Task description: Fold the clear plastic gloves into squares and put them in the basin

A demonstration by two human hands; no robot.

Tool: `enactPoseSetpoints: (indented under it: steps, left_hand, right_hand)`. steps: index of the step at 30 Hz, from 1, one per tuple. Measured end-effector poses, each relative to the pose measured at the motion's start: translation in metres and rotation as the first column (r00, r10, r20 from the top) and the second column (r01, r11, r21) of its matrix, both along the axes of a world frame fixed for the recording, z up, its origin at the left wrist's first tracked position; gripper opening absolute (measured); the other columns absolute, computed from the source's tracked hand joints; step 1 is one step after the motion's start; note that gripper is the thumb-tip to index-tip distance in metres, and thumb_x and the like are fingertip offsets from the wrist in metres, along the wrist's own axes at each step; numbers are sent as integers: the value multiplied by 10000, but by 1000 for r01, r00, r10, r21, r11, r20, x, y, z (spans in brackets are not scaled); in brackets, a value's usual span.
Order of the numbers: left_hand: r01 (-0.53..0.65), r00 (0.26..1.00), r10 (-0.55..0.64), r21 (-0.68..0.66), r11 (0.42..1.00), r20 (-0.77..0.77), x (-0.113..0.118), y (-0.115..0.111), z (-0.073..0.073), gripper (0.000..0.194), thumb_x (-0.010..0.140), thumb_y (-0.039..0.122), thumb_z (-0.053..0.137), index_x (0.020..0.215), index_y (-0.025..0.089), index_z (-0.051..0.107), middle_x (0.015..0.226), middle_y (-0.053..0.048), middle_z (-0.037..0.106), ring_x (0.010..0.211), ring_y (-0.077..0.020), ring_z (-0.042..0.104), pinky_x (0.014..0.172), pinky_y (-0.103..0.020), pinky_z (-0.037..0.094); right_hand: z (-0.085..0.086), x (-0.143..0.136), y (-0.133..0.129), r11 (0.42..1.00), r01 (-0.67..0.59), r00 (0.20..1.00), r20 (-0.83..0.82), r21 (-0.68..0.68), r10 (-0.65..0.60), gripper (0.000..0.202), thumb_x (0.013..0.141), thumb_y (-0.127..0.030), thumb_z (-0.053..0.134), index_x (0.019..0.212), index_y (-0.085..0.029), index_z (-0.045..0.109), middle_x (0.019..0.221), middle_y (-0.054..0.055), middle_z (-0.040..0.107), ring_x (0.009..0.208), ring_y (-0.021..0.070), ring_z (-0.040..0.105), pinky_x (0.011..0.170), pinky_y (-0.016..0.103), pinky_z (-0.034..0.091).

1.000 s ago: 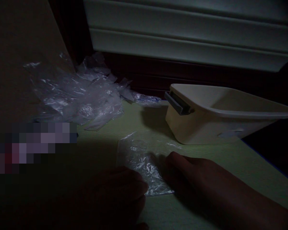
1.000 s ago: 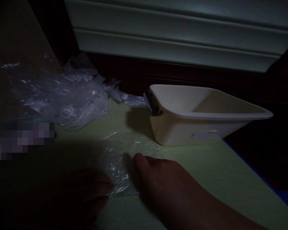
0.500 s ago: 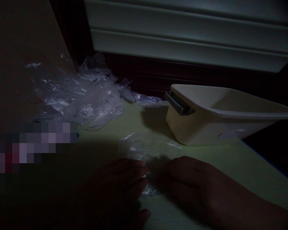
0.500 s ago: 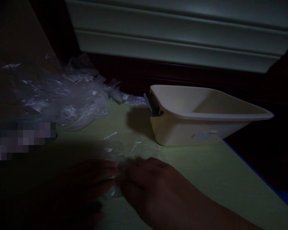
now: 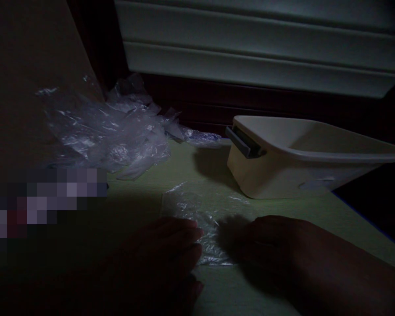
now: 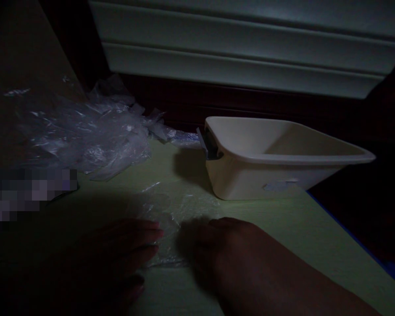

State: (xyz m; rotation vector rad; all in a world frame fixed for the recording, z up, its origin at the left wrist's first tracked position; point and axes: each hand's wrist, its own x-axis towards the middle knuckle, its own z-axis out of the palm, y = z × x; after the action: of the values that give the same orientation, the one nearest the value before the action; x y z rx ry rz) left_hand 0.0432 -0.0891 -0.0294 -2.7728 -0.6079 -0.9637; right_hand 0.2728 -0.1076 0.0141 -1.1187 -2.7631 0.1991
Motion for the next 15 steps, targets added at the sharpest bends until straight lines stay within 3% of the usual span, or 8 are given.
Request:
enactPoseSetpoints:
  steps: [5,7,12,15]
  left_hand:
    - [-63,995,67,-56,996,70,7,2,2,363,970,300,239,870,191,571,898,1,670,900,-127,591,843,-240,464]
    - [-5,999,6,-11,1000,52,6,1,4,317,957,288,284,875,186,573,882,2,669,877,-128,595,824,-232,470]
    - [-23,996,20,-41,999,-89,3,-2,13,372,965,228,227,825,164,566,892,-25,660,852,-147,593,790,-274,468]
    - [-18,996,15,-39,999,-85,3,-4,14,385,963,251,221,821,170,570,885,-29,662,828,-157,600,758,-287,475]
  right_hand:
    - [1,-8,-3,991,-49,998,-35,125,53,272,824,-47,423,684,-187,609,687,19,611,560,114,530,525,231,410]
    - [0,-12,-5,981,-75,995,-48,180,85,286,875,-98,388,731,-188,618,714,28,620,604,121,546,575,243,428]
    - [-9,-13,-3,957,-119,993,5,265,122,319,913,-114,346,809,-184,639,830,40,660,718,138,583,628,258,465]
    - [-12,-11,0,955,-119,993,37,272,114,257,893,-113,400,830,-185,638,794,25,654,702,141,582,608,253,465]
